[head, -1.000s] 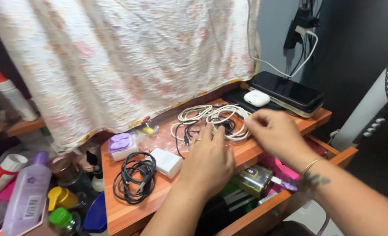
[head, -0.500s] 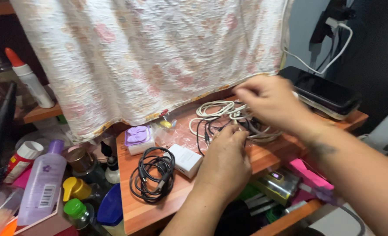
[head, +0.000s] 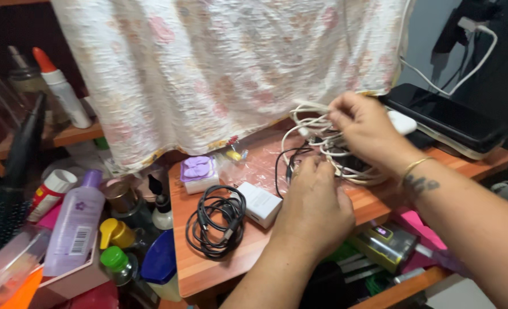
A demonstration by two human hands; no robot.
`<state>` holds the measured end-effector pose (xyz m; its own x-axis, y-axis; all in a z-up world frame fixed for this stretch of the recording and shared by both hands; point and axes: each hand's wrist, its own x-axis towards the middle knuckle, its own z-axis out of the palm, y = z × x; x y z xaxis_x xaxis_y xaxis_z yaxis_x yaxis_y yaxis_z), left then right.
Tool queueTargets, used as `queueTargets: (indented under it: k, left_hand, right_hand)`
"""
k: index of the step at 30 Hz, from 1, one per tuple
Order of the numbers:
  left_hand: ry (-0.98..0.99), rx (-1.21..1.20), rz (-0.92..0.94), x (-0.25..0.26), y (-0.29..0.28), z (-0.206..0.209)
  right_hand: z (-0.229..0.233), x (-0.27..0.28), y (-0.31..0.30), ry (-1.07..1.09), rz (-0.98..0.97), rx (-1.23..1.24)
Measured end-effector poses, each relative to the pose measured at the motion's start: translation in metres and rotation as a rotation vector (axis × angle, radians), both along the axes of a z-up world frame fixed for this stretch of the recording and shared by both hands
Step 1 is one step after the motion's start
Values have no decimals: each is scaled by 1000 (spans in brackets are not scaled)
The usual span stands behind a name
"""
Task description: The person untangles and coils several black and white charging cables on a wooden vanity. They handle each cable individually, winding them into neat loops and placing them on the surface alongside a white power adapter.
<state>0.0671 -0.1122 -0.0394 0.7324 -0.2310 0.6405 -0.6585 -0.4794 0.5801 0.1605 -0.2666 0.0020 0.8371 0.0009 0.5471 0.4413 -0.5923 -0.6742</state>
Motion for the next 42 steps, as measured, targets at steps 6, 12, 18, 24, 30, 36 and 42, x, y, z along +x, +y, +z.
queueTargets:
  k: [6,12,18,24,30,36,42]
  left_hand:
    - [28,35,8,-2,-1,2]
    - [-25,23,7,-5,-1,3]
    - [85,-3,-16,-7,-1,6]
    - [43,-38,-15,-5,-1,4]
    - [35,-61,-15,-5,-2,3]
    - [30,-52,1,-5,-3,2]
    - [50,-47,-6,-7,-2,4]
  right_hand:
    - [20,-47,-17,2,-64,58]
    - [19,-71,-18,-10,-43,96]
    - [19,-87,-15,-103,-86,5]
    - [18,-101,-6,-245,-76,-78]
    - [22,-109,-7,-252,-60,-94]
    - [24,-113,-7,-260,-35,-88]
    - [25,-113,-8,-273,-45,-107]
